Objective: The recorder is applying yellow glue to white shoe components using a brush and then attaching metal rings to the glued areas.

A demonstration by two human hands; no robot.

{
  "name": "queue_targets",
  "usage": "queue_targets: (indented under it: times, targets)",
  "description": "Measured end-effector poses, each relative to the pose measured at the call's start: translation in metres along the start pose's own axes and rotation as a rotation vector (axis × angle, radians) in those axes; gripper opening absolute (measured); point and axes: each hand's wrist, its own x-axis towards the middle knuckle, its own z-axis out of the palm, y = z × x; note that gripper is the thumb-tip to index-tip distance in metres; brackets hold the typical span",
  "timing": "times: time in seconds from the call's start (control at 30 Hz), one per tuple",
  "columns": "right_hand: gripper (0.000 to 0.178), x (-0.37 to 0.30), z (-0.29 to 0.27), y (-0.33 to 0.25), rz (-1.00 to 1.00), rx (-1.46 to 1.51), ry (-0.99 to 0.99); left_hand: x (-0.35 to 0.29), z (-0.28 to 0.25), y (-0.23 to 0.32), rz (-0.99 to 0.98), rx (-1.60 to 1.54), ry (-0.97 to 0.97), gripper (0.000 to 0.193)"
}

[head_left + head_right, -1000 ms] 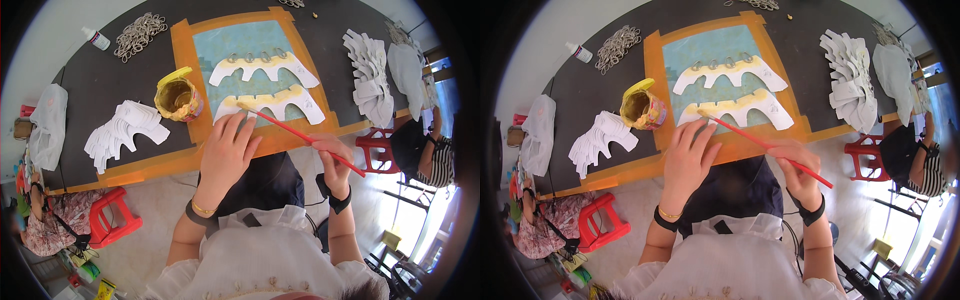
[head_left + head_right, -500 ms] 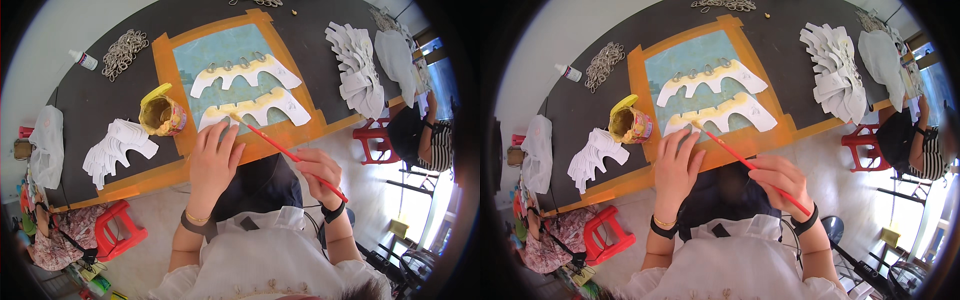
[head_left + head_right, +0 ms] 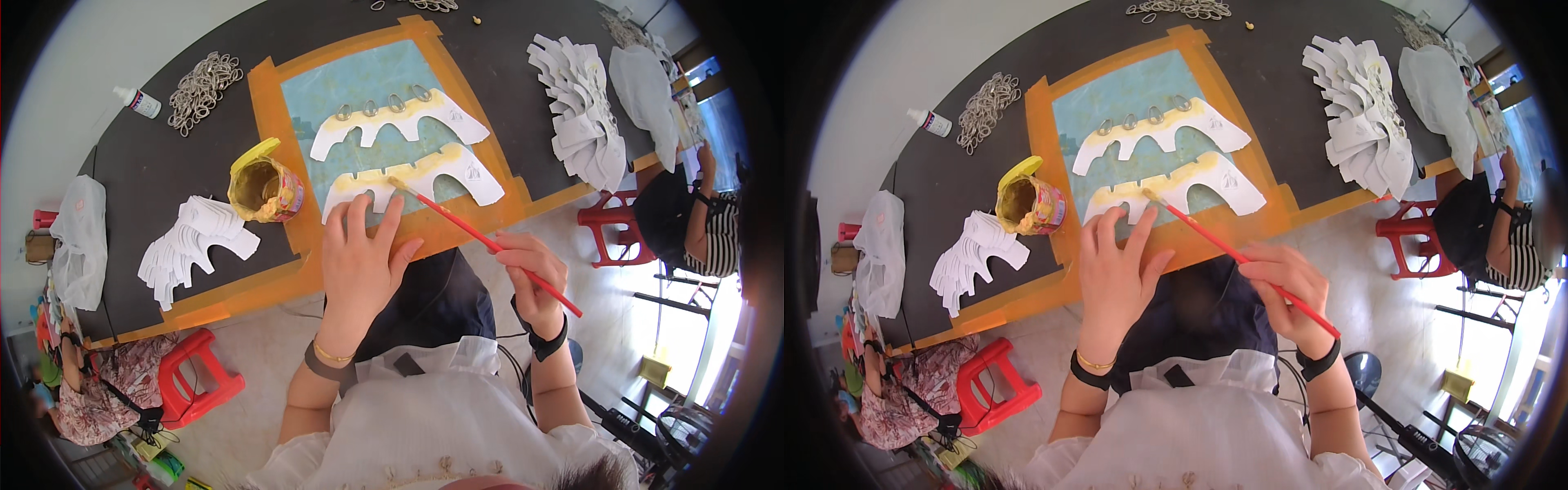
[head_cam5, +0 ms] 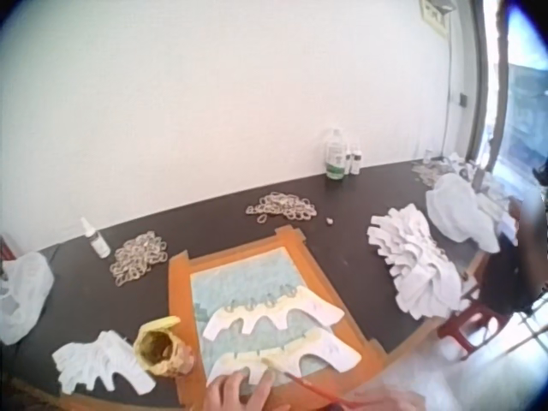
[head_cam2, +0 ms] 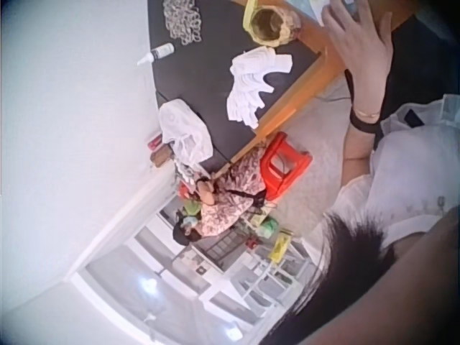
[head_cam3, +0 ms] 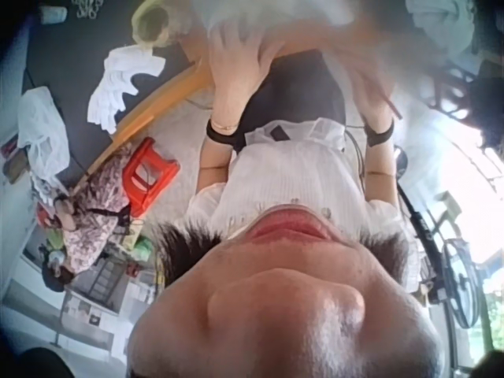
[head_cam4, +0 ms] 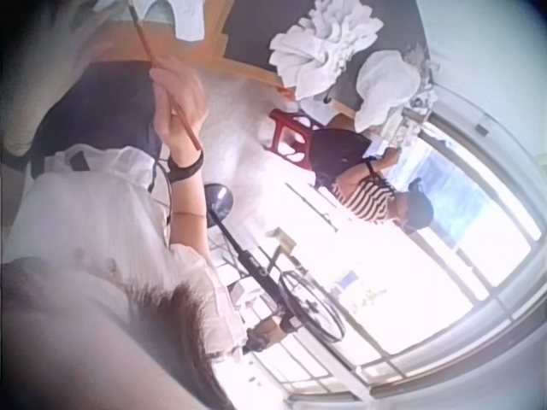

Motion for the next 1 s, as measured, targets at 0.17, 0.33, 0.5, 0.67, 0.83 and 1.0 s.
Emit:
queue_targets:
  times: [0.17, 0.33, 0.5, 0.67, 0.83, 1.0]
  targets:
    - [0.012, -0.009, -0.012, 0.007, 0.246, 0.258, 0.185, 0.006, -0.002, 0.007, 0.015, -0.021, 0.0, 0.051]
    - [0.022, -0.01, -0.019, 0.02, 0.445, 0.441, 0.391, 0.007, 0.005, 0.015, 0.041, 0.112, -0.031, 0.056]
    - [0.025, -0.006, -0.033, 0.034, 0.402, 0.788, 0.574, 0.005, -0.002, 0.012, 0.038, 0.121, -0.003, 0.057]
    - [0.025, 0.011, -0.024, 0.026, 0.431, 1.133, 0.603, 0.0, -0.002, 0.014, 0.023, 0.036, 0.039, 0.063]
    - [0.026, 0.059, 0.026, -0.027, 0.273, 0.772, 0.372, -0.024, -0.034, 0.003, -0.004, -0.215, 0.099, 0.056]
    - [0.016, 0.098, 0.061, -0.056, 0.106, 0.507, 0.173, -0.023, -0.107, -0.036, -0.038, -0.468, 0.267, 0.024]
